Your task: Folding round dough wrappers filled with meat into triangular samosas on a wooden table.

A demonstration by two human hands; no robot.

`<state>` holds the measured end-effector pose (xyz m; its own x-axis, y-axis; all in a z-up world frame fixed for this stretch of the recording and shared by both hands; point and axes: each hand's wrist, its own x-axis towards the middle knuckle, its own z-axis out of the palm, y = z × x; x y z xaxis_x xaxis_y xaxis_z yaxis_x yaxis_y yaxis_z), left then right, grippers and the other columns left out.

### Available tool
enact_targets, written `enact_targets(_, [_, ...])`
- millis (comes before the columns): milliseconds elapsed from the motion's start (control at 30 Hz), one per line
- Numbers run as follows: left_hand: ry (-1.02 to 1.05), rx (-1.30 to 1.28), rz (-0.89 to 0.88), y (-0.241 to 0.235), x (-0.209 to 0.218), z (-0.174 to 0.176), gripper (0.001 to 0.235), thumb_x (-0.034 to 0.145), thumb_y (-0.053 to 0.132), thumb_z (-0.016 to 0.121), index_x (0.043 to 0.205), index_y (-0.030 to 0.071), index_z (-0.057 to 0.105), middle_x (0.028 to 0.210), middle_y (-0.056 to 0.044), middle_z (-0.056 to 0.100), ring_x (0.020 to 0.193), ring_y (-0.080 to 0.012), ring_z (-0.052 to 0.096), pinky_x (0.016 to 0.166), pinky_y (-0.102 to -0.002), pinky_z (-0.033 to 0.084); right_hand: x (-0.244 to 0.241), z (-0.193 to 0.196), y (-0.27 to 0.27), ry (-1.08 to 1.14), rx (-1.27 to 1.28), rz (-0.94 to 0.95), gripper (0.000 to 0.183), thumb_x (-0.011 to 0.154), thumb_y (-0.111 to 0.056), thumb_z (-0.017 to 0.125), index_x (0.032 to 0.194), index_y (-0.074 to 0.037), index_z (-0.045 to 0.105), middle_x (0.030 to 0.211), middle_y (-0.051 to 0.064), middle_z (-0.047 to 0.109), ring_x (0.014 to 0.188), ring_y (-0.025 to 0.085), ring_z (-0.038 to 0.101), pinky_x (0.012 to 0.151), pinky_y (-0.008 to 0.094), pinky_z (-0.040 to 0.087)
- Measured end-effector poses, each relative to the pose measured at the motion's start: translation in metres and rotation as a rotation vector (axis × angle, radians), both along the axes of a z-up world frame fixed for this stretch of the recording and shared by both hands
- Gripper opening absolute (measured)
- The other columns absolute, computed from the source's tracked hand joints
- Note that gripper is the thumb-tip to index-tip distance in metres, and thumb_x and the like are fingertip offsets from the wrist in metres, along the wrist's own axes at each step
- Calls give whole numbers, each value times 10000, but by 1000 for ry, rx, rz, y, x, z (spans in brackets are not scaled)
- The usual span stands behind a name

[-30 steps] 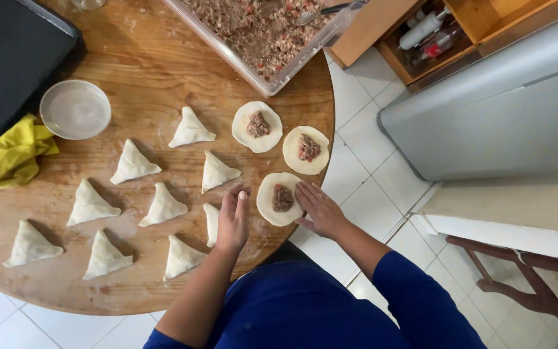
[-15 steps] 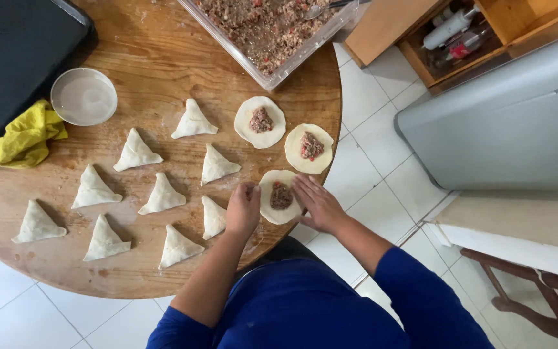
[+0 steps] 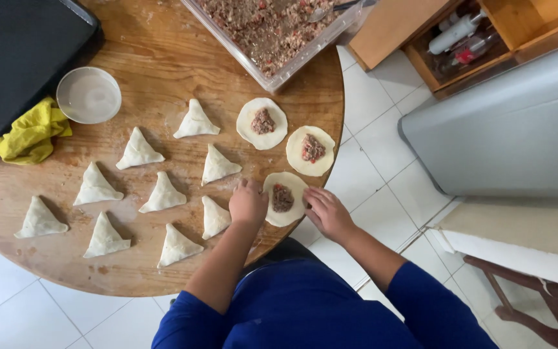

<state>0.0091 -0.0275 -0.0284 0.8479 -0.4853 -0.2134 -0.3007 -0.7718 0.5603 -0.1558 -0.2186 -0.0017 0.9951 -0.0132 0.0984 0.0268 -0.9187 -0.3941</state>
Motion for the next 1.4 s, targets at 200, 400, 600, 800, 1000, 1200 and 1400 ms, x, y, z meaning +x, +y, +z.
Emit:
enact_targets(200, [117,-108,86,1,-1,9,226,916,282,685,1022,90,627,1024,-137,724,953,-369,690,821,-504,541,29,-11,13,-62,241,-383,246,896,-129,777,1107,-54,676,1010,120,699,988,316,650,883,428,531])
enact_targets(400, [307,-310,257,6,9,3,265,857,286,734,1026,84,705,912,-139,767,870,-296,763,801,-407,586,67,-6,13,371,333,-636,390,789,-296,865,1022,-60,659,929,101,693,915,280,664,812,405,539])
enact_targets(600, [143,-381,118,4,-4,39,199,883,221,752,976,46,738,968,-133,710,841,-315,708,763,-403,567,70,-8,17,287,372,-636,403,789,-254,849,1015,-36,597,866,105,697,808,310,691,714,428,545])
enact_targets(800, [63,-521,-106,15,-20,34,159,877,187,757,982,67,748,1018,-142,697,872,-324,712,772,-399,579,68,-18,17,327,435,-627,277,809,-232,804,999,-58,703,903,113,751,821,307,720,735,416,563])
enact_targets(1000, [58,-371,-382,20,-3,14,344,938,165,653,1275,102,681,1167,-151,681,1082,-347,660,935,-426,543,64,-25,17,254,447,-574,260,823,-217,788,990,-33,710,921,133,748,824,312,716,734,411,564])
enact_targets(1200, [-367,-190,-842,14,21,-3,472,958,231,526,1374,9,545,1469,-178,503,1362,-348,496,1119,-464,378,57,-31,25,24,510,-556,236,830,-137,767,1014,-13,687,979,155,700,874,313,685,787,394,553])
enact_targets(1400, [-20,-136,-754,12,28,5,579,941,245,604,1462,38,456,1586,-183,428,1325,-355,529,1125,-406,436,61,-11,41,-122,411,-401,201,833,-95,756,1010,-33,684,976,129,681,945,332,644,837,429,519])
